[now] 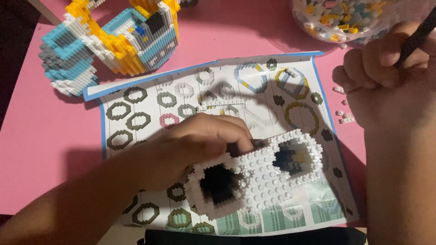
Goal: Assembling a complex structure using small interlocking plastic blocks and a small hammer tool
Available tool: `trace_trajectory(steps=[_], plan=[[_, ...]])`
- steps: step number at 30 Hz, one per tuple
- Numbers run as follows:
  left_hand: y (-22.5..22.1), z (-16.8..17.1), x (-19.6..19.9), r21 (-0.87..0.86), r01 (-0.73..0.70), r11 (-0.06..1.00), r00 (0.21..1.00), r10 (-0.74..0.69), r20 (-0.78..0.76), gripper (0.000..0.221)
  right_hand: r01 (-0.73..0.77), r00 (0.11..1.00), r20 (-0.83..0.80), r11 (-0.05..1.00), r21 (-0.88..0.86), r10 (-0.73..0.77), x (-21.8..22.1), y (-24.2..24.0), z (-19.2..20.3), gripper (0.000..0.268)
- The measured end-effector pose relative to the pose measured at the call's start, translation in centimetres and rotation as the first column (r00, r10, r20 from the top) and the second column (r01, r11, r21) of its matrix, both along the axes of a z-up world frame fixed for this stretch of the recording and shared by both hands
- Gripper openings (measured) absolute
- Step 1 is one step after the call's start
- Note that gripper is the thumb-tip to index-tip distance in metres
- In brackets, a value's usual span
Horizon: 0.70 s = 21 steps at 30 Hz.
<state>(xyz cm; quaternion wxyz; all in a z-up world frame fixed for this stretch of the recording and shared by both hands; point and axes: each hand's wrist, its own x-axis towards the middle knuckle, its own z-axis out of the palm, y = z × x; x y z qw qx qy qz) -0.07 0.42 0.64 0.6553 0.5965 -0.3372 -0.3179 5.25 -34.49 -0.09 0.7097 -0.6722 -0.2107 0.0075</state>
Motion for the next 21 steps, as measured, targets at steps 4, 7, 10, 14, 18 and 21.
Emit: trace_trajectory(steps=[4, 7, 10, 14, 18, 21], plan=[[3.3, -2.0, 0.0, -0.117, 0.095, 0.989, 0.88, -0.028, 0.474, 0.101, 0.082, 0.995, -0.056, 0.996, -0.043, -0.084, -0.3, 1.2, 0.9, 0.027], [2.2, 0.6, 0.7, 0.087, 0.17, 0.982, 0.859, -0.19, 0.476, 0.103, 0.05, 0.989, -0.141, 0.997, 0.062, -0.041, -0.2, 2.4, 1.5, 0.034], [0.9, 0.9, 0.6, 0.094, 0.07, 0.993, 0.786, -0.113, 0.607, 0.073, 0.179, 0.97, -0.182, 0.981, 0.077, -0.163, -1.0, 3.8, 2.6, 0.027], [0.7, 0.7, 0.4, -0.013, 0.065, 0.998, 0.791, -0.044, 0.61, 0.057, 0.275, 0.934, -0.258, 0.959, 0.073, -0.248, -0.8, 4.3, 2.8, 0.033], [0.8, 0.1, 0.4, -0.049, 0.066, 0.997, 0.756, -0.018, 0.654, 0.065, 0.257, 0.928, -0.302, 0.962, 0.095, -0.218, -0.3, 4.2, 2.8, 0.026], [1.3, -0.2, 0.3, -0.032, 0.044, 0.999, 0.74, -0.012, 0.673, 0.072, 0.309, 0.906, -0.323, 0.949, 0.067, -0.273, -0.3, 4.4, 2.7, 0.029]])
